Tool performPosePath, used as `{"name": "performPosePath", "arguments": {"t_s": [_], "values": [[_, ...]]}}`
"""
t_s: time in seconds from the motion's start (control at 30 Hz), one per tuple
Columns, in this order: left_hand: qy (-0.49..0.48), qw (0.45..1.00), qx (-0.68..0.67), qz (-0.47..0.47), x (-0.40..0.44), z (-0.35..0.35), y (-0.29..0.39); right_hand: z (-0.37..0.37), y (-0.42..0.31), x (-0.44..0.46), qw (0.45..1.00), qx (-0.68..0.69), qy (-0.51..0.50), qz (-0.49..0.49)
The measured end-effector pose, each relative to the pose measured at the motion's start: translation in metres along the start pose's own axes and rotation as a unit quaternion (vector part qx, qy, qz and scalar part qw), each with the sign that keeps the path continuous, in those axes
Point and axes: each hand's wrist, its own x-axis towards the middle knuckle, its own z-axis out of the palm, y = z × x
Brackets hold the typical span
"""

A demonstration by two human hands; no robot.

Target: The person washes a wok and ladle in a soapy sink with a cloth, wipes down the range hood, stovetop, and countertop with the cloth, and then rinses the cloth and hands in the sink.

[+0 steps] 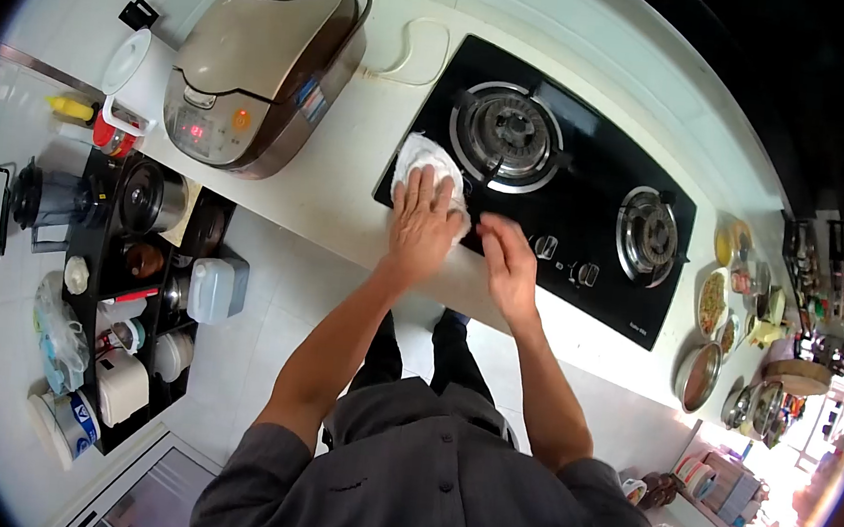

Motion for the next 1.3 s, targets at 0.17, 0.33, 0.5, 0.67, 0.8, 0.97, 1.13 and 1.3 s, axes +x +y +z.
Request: {"name": "performPosePath", "arguments": {"t_s": [0.17,0.33,0.5,0.67,0.8,0.97,1.13,1.3], "values": [[0.013,0.999,0.046,0.014,0.085,0.015,-0.025,-0.025,0.043,-0.047,0.997,-0.041,-0.036,0.046],[0.007,0.999,0.054,0.007,0.072,0.010,-0.034,-0.027,0.048,-0.059,0.994,-0.035,-0.090,0.055],[0.019,0.996,0.085,0.020,0.040,-0.012,-0.081,-0.018,0.056,-0.062,0.991,-0.027,-0.119,0.060],[0.007,0.994,0.108,-0.022,0.054,-0.032,-0.126,-0.009,0.048,-0.060,0.988,-0.037,-0.152,0.022],[0.016,0.986,0.159,-0.041,-0.022,-0.058,-0.148,-0.005,0.029,-0.064,0.988,-0.048,-0.148,-0.012],[-0.005,0.986,0.166,-0.033,-0.065,-0.074,-0.150,-0.013,0.032,-0.087,0.986,-0.072,-0.153,-0.003],[-0.024,0.989,0.142,0.018,-0.080,-0.041,-0.083,-0.039,0.034,-0.112,0.992,-0.098,-0.037,0.076],[-0.070,0.995,0.059,0.039,-0.099,-0.008,0.005,-0.054,0.027,-0.169,0.982,-0.145,0.014,0.116]]}}
